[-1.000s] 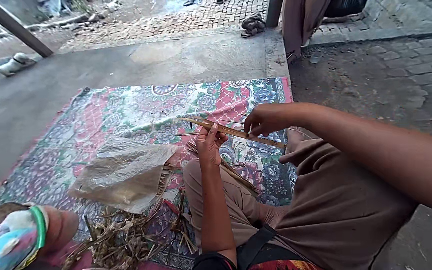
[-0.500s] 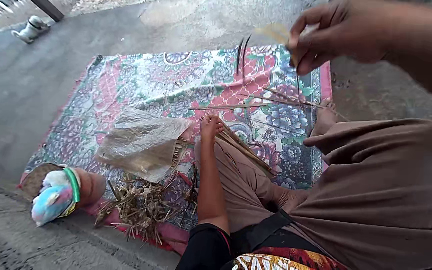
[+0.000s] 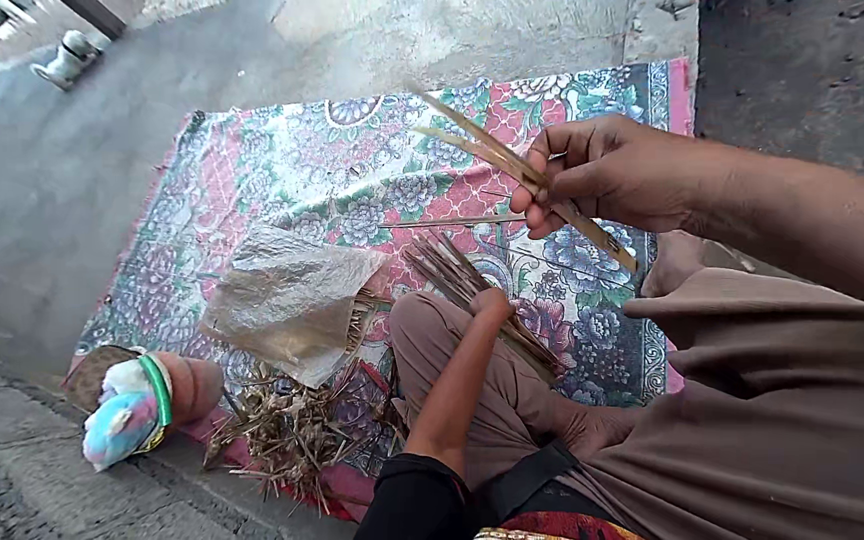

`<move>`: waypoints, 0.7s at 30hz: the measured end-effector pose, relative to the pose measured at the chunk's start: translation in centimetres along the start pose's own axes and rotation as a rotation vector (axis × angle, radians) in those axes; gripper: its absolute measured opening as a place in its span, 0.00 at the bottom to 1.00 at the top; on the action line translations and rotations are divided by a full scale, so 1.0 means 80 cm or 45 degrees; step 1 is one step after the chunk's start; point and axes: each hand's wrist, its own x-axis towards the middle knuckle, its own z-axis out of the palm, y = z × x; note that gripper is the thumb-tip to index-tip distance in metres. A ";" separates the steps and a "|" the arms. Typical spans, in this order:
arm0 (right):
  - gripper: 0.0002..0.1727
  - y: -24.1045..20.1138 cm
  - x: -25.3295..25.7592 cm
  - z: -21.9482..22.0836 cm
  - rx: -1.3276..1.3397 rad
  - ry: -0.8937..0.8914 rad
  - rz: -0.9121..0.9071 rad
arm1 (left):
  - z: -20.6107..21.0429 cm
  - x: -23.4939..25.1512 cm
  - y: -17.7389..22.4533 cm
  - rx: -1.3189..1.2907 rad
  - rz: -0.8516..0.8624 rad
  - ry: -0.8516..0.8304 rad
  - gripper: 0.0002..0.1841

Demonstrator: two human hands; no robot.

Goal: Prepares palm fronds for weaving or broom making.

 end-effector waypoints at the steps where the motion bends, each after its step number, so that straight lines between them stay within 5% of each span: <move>1: 0.09 0.002 0.001 0.004 -0.013 0.014 0.034 | 0.003 0.000 -0.008 -0.119 0.043 0.050 0.25; 5: 0.06 -0.001 0.005 0.012 -0.065 0.090 0.015 | 0.006 -0.008 -0.025 -0.613 0.315 0.467 0.24; 7: 0.05 -0.006 0.007 0.009 -0.047 0.128 -0.018 | 0.001 -0.016 -0.032 -0.695 0.215 0.594 0.29; 10: 0.06 -0.012 0.013 0.008 0.023 0.152 -0.059 | -0.007 -0.027 -0.042 -0.401 0.009 0.398 0.29; 14: 0.08 -0.009 0.014 0.000 -0.022 0.185 -0.023 | 0.029 -0.027 -0.015 0.246 0.066 -0.002 0.28; 21: 0.09 0.002 0.027 -0.029 -0.080 0.197 -0.016 | 0.026 -0.021 0.001 0.267 0.012 0.028 0.26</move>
